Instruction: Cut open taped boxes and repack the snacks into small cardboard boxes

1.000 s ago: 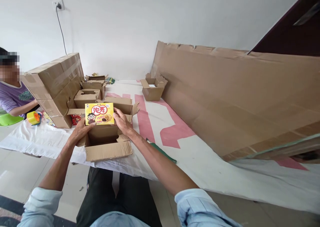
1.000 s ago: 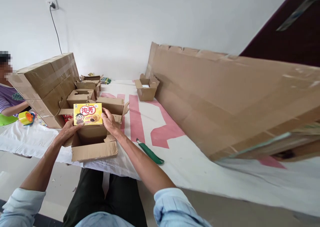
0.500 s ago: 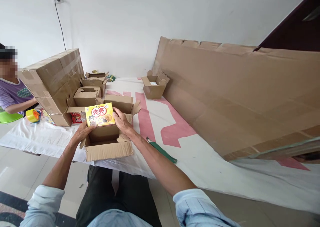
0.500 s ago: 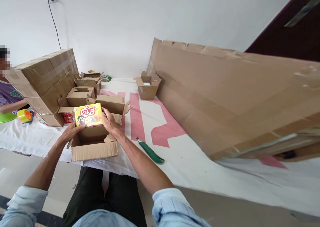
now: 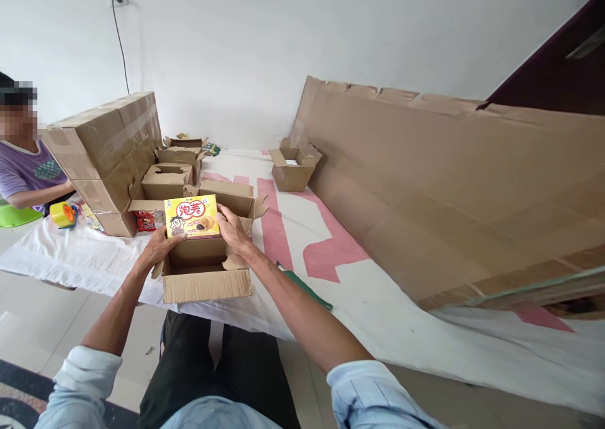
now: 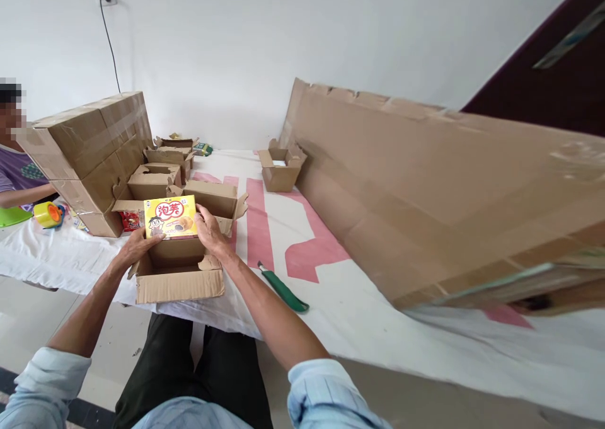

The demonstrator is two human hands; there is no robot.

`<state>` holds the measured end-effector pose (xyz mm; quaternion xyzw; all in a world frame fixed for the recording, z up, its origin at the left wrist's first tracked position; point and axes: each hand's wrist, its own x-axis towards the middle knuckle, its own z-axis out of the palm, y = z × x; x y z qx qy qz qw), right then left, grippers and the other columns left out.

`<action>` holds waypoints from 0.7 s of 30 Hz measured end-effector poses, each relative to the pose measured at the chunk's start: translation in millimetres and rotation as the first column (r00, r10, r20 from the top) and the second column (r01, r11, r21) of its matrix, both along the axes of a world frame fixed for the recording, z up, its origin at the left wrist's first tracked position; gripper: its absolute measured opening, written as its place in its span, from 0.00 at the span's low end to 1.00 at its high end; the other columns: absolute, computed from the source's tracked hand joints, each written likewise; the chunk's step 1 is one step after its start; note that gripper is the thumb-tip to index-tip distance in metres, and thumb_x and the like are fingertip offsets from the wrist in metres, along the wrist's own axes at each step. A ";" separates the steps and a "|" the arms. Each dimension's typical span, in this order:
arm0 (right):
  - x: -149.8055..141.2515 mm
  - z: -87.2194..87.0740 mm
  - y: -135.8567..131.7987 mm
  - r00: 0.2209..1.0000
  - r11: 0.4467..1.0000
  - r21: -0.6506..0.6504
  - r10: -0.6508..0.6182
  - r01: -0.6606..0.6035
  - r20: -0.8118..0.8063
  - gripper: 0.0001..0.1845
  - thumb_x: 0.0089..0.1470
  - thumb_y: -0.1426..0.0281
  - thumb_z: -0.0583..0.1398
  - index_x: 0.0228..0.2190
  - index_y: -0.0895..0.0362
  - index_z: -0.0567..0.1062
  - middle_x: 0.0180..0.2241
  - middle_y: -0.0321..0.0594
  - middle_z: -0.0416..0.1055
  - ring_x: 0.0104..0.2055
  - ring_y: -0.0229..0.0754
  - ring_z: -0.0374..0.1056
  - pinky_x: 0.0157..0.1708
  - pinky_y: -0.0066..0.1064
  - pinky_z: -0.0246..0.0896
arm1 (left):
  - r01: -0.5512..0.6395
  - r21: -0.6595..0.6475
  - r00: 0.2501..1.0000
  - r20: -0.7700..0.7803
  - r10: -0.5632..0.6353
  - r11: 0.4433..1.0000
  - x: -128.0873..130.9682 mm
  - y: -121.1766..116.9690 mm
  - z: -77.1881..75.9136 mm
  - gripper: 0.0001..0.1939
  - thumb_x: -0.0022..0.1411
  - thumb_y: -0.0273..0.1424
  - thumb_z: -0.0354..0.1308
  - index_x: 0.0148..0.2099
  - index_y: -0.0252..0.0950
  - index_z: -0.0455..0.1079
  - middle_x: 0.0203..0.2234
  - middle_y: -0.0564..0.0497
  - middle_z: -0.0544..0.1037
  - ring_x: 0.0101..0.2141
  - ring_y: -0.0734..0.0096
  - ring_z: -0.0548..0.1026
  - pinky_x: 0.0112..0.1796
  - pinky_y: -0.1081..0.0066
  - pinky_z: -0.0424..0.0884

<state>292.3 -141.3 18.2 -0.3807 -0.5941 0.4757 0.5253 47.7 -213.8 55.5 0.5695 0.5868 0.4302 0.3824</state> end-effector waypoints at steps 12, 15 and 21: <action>7.1 24.5 -18.0 0.997 0.998 0.065 0.007 -0.001 -0.081 0.39 0.63 0.43 0.64 0.68 0.47 0.76 0.59 0.43 0.84 0.64 0.58 0.77 0.64 0.51 0.77 | -0.007 0.108 0.994 -0.108 0.018 0.994 3.6 -10.6 28.0 0.35 0.51 0.54 0.78 0.53 0.34 0.83 0.50 0.40 0.89 0.50 0.41 0.84 0.51 0.54 0.80; 8.5 32.4 -23.6 0.996 0.996 0.085 0.010 -0.002 -0.093 0.40 0.63 0.42 0.63 0.69 0.47 0.75 0.60 0.43 0.83 0.66 0.58 0.75 0.66 0.50 0.75 | -0.003 0.124 0.998 -0.059 0.010 0.992 6.3 -14.8 33.3 0.34 0.51 0.52 0.80 0.53 0.35 0.83 0.49 0.41 0.89 0.50 0.43 0.84 0.50 0.55 0.80; 12.4 44.7 -37.3 0.990 0.992 0.123 0.007 0.010 -0.139 0.40 0.65 0.43 0.63 0.71 0.47 0.74 0.65 0.44 0.80 0.69 0.58 0.73 0.68 0.50 0.74 | 0.023 0.198 1.000 -0.017 -0.020 0.980 14.6 -18.6 44.5 0.35 0.50 0.53 0.81 0.52 0.36 0.83 0.50 0.41 0.89 0.52 0.42 0.84 0.52 0.54 0.80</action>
